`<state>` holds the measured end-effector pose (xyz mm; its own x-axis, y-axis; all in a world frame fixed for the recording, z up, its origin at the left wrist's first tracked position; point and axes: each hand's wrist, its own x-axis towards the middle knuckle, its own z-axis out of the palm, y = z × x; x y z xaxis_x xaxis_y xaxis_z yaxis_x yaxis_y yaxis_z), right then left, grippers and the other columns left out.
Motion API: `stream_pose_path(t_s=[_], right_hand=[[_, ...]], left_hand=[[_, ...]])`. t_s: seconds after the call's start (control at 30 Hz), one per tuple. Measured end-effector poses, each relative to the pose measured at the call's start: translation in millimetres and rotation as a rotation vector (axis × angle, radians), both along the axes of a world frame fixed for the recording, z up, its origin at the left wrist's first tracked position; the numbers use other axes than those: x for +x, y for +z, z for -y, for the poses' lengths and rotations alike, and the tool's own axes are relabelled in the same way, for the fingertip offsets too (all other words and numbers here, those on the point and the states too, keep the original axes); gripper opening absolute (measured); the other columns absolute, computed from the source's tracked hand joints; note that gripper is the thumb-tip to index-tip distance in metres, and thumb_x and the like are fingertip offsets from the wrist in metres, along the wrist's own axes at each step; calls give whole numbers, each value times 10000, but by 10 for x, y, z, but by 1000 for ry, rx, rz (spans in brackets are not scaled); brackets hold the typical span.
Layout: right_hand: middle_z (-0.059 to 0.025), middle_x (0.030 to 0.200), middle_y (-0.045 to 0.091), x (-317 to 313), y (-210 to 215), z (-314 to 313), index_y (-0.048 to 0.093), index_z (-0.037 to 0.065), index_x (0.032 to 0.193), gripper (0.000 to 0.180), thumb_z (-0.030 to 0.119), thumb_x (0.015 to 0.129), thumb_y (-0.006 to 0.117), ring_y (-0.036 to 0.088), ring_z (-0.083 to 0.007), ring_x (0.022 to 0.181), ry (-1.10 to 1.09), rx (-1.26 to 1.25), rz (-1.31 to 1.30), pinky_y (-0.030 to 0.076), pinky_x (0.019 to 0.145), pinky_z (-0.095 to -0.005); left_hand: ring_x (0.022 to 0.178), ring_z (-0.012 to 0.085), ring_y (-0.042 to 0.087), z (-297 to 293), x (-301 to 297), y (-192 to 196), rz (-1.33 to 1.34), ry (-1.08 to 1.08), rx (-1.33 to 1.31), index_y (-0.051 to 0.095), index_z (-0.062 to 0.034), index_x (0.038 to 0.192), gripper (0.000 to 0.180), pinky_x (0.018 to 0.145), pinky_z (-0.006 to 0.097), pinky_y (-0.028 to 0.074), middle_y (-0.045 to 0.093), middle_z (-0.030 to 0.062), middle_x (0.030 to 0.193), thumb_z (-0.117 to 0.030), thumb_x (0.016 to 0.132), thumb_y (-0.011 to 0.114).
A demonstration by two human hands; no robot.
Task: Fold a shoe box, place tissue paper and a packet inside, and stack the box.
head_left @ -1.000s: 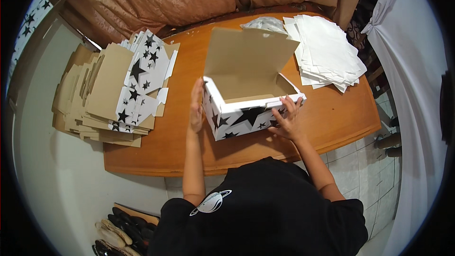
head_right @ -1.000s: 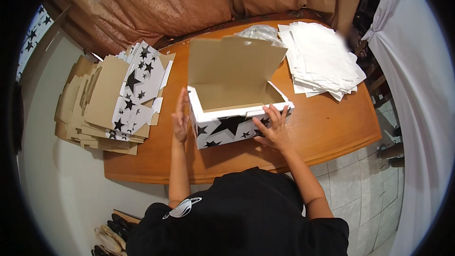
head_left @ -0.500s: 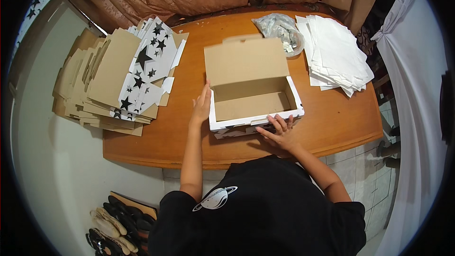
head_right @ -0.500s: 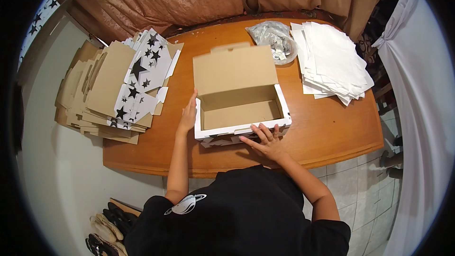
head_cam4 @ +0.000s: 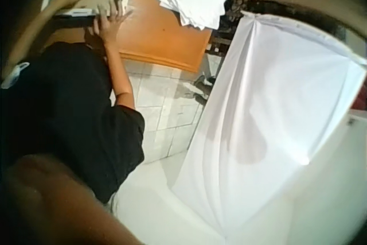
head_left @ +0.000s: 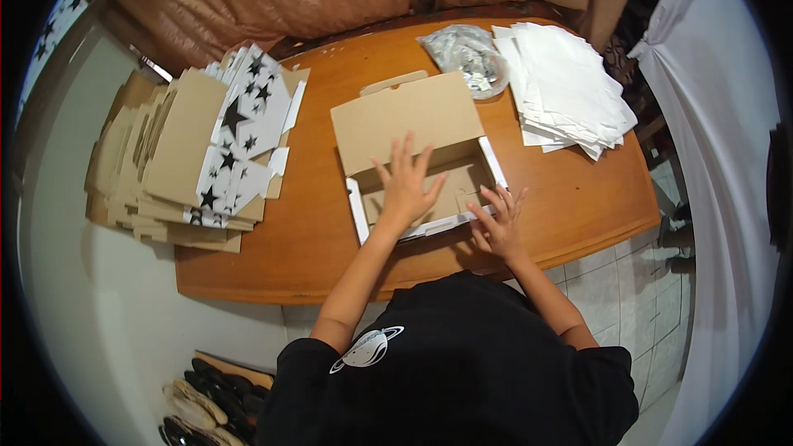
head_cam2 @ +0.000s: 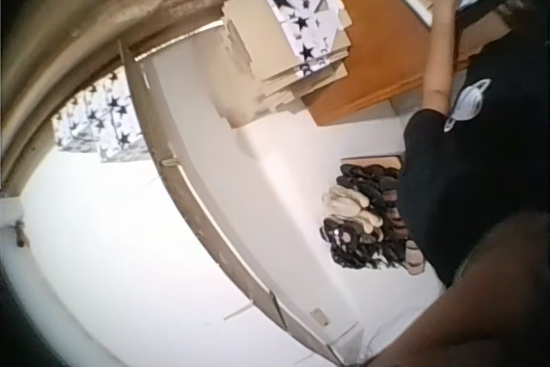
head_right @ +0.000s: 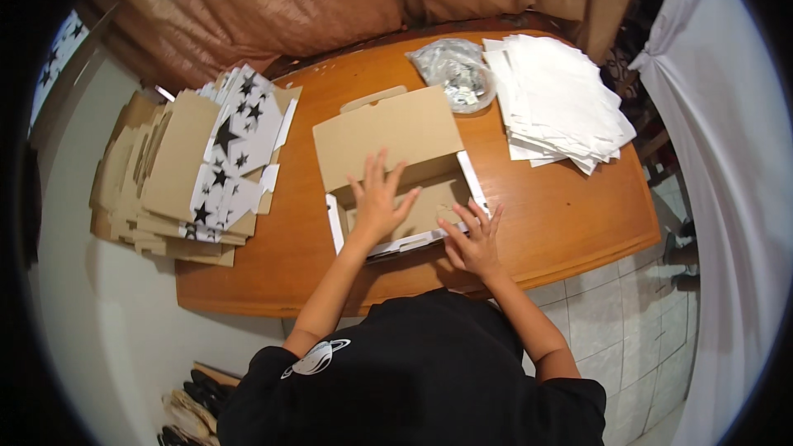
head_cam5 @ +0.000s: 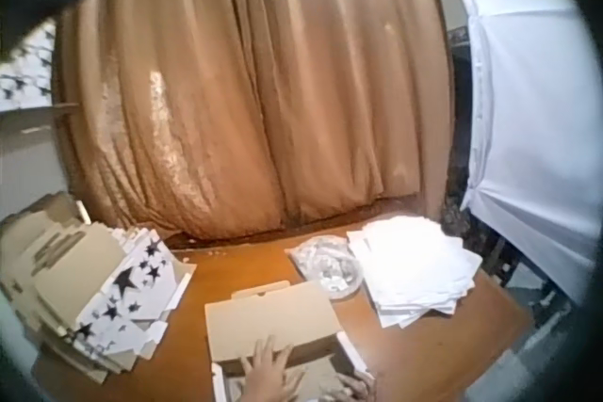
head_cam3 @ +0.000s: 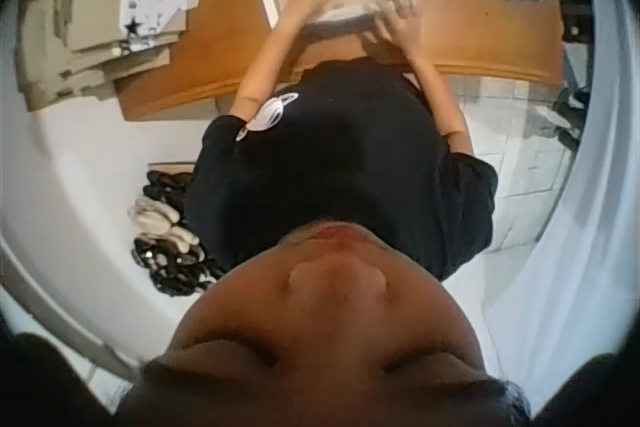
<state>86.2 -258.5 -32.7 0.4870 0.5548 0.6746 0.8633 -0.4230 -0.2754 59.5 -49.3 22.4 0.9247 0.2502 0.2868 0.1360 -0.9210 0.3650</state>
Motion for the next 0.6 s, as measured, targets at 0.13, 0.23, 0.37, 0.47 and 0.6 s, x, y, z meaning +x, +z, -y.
stream_pose_path(t_s=[0.13, 0.23, 0.37, 0.47, 0.6], right_hand=[[-47, 1279, 427, 339, 128, 68, 583, 231, 1119, 384, 167, 741, 597, 292, -296, 1263, -342, 56, 31, -15, 1020, -633], [-28, 1259, 442, 674, 144, 196, 596, 204, 1066, 287, 167, 784, 561, 296, -301, 1264, -528, 121, -26, -31, 1008, -642], [-32, 1260, 439, 1181, -1, 432, 595, 148, 1053, 235, 204, 842, 508, 272, -316, 1270, -759, 101, -144, -42, 984, -668], [-41, 1282, 423, 1517, -113, 507, 585, 126, 1079, 265, 217, 844, 504, 241, -328, 1280, -812, 13, -169, -5, 970, -694], [-32, 1337, 383, 1851, -238, 557, 578, 105, 1117, 331, 220, 810, 526, 216, -326, 1293, -793, -221, -212, 41, 958, -717]], left_hand=[[1329, 392, 143, 437, 581, -12, 94, -396, 42, 443, -125, 1283, 567, 943, 717, 59, 198, 159, 1441, -405, 802, 554], [1324, 389, 166, 705, 1086, -169, 151, -517, 81, 459, -100, 1269, 563, 942, 718, 62, 221, 163, 1432, -387, 795, 560], [1314, 390, 195, 1070, 1617, -420, 133, -617, 116, 472, -75, 1252, 543, 944, 718, 64, 296, 180, 1393, -359, 796, 547], [1308, 398, 199, 1185, 1870, -570, 44, -658, 117, 470, -73, 1251, 542, 939, 725, 57, 310, 184, 1385, -369, 800, 525], [1306, 405, 197, 1242, 2011, -576, -81, -639, 188, 442, -70, 1271, 568, 920, 742, 42, 321, 180, 1379, -383, 802, 506]])
